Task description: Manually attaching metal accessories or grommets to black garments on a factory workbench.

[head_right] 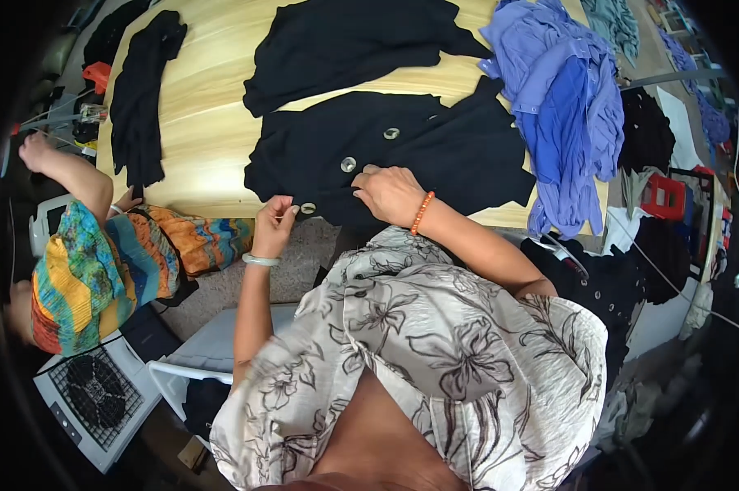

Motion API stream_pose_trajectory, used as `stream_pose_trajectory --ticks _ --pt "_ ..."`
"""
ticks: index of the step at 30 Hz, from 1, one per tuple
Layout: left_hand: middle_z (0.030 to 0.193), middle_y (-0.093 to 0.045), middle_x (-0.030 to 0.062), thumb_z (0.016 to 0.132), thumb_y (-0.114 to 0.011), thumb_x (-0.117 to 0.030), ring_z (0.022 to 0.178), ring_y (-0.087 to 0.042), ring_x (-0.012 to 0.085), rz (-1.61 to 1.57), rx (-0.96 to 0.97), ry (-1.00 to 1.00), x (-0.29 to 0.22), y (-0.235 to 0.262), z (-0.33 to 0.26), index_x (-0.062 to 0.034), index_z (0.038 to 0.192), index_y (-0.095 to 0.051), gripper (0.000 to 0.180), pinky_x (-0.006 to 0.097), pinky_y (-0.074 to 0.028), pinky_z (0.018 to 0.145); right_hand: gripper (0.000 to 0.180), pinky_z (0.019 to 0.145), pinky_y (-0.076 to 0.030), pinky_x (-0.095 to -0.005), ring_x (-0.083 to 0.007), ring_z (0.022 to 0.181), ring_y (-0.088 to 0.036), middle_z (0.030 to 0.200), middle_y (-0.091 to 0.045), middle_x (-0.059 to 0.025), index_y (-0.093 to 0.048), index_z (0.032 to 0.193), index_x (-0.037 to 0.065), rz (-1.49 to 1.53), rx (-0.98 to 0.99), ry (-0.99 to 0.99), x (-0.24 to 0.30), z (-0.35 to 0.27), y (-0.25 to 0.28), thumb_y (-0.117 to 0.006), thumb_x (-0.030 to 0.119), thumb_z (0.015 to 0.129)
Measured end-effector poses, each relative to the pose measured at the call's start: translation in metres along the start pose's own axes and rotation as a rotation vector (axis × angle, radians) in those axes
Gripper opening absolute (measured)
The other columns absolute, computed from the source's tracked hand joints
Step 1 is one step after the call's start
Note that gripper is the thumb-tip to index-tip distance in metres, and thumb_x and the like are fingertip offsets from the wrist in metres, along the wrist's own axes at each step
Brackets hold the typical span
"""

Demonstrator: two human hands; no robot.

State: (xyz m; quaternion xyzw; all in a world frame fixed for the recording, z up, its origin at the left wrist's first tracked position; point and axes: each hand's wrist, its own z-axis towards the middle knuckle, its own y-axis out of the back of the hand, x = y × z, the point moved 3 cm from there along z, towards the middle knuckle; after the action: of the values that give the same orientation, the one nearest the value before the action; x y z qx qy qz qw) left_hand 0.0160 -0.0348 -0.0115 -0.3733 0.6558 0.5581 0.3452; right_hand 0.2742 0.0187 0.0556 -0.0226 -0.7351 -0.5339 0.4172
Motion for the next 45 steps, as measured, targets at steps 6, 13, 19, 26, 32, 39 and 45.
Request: stream_pose_trajectory --ticks 6,13,19,26,32,39,45 --pt "0.113 -0.057 0.0146 0.066 -0.075 -0.015 0.11 -0.051 0.0349 0.243 0.07 -0.565 -0.119 -0.043 0.014 -0.0078 0.124 -0.053 0.062 0.045 -0.037 0.094 0.011 0.056 -0.049 -0.0469 -0.0366 0.066 -0.062 0.084 -0.061 -0.0131 -0.065 0.089 0.008 -0.025 -0.187 0.171 0.0 -0.004 -0.015 -0.059 0.016 0.085" --pt "0.078 -0.058 0.0066 0.064 -0.067 -0.007 0.083 -0.053 0.0266 0.518 0.075 -0.549 -0.08 -0.079 0.012 -0.009 0.075 -0.063 0.011 0.04 -0.038 0.073 0.01 0.056 -0.049 -0.0422 -0.0311 0.063 -0.062 0.081 -0.059 -0.0093 -0.067 0.087 0.007 -0.012 -0.244 0.205 0.006 -0.033 -0.016 -0.065 0.016 0.082" --pt "0.106 -0.064 0.0026 0.084 -0.068 0.0 0.097 -0.06 0.0106 -0.589 0.467 0.071 -0.037 -0.068 0.045 -0.0011 0.12 -0.056 0.038 0.027 -0.05 0.087 0.012 0.061 -0.05 -0.0459 -0.035 0.069 -0.064 0.089 -0.062 -0.0136 -0.062 0.095 0.006 -0.008 -0.097 0.084 0.002 -0.028 -0.011 -0.061 0.011 0.085" --pt "0.084 -0.068 0.0046 0.082 -0.07 -0.003 0.075 -0.064 0.0095 0.086 0.107 -0.07 -0.077 -0.098 0.083 0.0013 0.092 -0.067 0.012 0.026 -0.053 0.067 0.015 0.061 -0.05 -0.0464 -0.0359 0.071 -0.063 0.091 -0.062 -0.0141 -0.061 0.097 0.005 -0.059 -0.082 0.092 0.005 -0.021 0.0 -0.062 0.01 0.083" --pt "0.08 -0.068 0.0039 0.083 -0.068 0.003 0.069 -0.063 0.0086 -0.429 0.241 0.101 -0.06 -0.095 0.066 0.0026 0.09 -0.066 0.007 0.022 -0.052 0.065 0.019 0.061 -0.05 -0.0461 -0.0372 0.073 -0.063 0.092 -0.061 -0.015 -0.057 0.096 0.004 -0.048 -0.116 0.074 -0.002 -0.02 0.003 -0.065 0.011 0.081" --pt "0.078 -0.069 0.0037 0.085 -0.069 -0.001 0.064 -0.058 0.0069 -0.639 0.258 0.23 -0.058 -0.089 0.053 0.0026 0.092 -0.069 0.008 0.021 -0.048 0.059 0.032 0.065 -0.05 -0.0484 -0.0398 0.076 -0.063 0.092 -0.058 -0.0187 -0.051 0.106 0.003 0.11 -0.255 0.049 0.007 -0.03 0.01 -0.067 0.011 0.08" --pt "0.085 -0.069 0.0043 0.085 -0.07 -0.002 0.067 -0.057 0.0062 -0.649 0.3 0.182 -0.075 -0.084 0.041 0.0035 0.101 -0.068 0.018 0.02 -0.048 0.063 0.033 0.067 -0.051 -0.0467 -0.0379 0.077 -0.063 0.093 -0.058 -0.0181 -0.054 0.107 0.002 -0.031 -0.114 0.097 -0.003 -0.031 0.006 -0.068 0.017 0.081"
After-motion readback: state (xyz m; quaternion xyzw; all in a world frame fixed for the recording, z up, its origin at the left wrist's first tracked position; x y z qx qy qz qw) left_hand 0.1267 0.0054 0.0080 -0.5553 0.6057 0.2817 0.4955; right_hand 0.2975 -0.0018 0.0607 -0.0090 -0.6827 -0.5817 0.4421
